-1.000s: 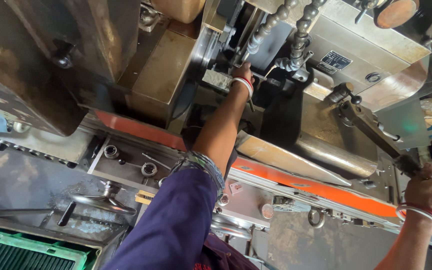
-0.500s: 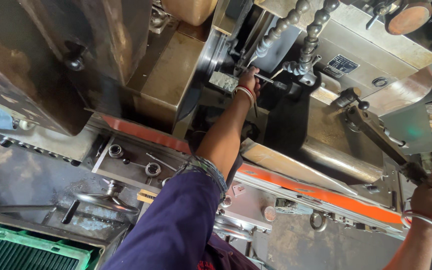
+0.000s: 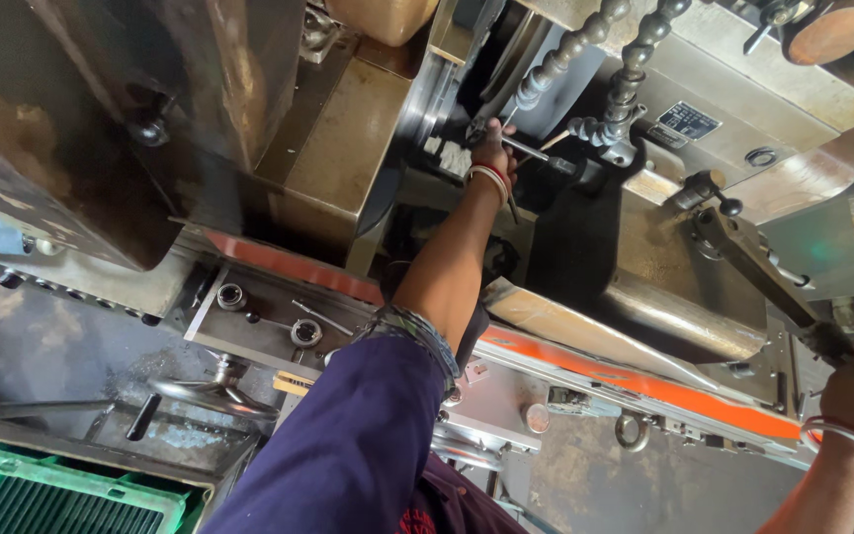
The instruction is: The person repeatedly picks small metal parts from a blue tray, places them into a machine, and operates a lever to process them. The person then removes the processed parts and places them into a green tray.
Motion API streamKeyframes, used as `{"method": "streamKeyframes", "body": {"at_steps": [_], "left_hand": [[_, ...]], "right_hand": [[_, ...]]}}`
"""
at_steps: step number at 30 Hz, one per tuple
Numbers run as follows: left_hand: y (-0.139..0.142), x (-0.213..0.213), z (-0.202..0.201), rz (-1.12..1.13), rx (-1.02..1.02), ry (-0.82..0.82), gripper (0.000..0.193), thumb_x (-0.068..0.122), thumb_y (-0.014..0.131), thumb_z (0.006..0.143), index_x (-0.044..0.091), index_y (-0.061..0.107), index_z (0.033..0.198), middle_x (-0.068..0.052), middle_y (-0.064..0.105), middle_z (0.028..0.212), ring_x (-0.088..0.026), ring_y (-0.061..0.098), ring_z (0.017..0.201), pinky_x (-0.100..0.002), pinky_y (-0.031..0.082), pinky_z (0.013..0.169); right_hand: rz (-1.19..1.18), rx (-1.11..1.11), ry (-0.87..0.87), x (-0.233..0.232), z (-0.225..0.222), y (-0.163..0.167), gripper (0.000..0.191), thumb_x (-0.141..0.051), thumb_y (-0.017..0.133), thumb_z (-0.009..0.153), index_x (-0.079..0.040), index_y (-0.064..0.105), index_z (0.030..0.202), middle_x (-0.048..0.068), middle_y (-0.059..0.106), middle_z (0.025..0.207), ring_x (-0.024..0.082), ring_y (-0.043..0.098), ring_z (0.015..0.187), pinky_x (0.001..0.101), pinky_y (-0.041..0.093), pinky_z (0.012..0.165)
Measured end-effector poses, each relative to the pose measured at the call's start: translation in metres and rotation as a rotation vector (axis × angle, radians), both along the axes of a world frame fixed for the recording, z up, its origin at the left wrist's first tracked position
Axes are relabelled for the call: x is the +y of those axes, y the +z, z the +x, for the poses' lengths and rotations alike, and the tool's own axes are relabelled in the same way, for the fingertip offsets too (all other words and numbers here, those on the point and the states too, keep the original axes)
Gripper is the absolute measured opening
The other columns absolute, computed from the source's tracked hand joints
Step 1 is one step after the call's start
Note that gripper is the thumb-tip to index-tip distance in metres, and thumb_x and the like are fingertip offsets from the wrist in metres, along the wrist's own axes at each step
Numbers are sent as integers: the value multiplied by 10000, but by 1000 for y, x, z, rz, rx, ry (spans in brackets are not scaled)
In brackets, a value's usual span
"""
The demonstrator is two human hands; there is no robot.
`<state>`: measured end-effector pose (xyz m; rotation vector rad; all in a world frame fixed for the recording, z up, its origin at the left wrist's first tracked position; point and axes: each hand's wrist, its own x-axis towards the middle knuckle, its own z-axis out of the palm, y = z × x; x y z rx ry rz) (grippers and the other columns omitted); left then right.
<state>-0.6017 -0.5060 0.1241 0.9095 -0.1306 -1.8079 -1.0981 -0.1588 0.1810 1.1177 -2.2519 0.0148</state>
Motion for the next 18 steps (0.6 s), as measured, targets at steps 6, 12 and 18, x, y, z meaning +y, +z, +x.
{"method": "streamKeyframes", "body": {"at_steps": [6,12,18], "left_hand": [[-8,3,2,-7,-211,218,410,509,683,878,121,669,1011,-58,567,671,-194,482,486,-388,355,426],[-3,2,-7,-19,-3,363,229,326,631,937,120,606,1034,-58,596,797,-182,490,563,-344,363,464],[4,5,-9,87,202,327,111,167,484,1008,101,528,1086,-93,646,847,-181,461,568,-317,359,463]], "right_hand": [[-51,15,88,3,21,5,678,-328,275,1193,30,722,831,221,666,706,388,681,692,457,532,655],[-21,132,-140,10,99,23,748,-498,426,1221,-10,742,749,214,646,605,383,666,548,494,500,483],[22,213,-14,1,86,29,575,-369,390,1172,-79,737,815,119,670,694,249,661,644,375,472,572]]}}
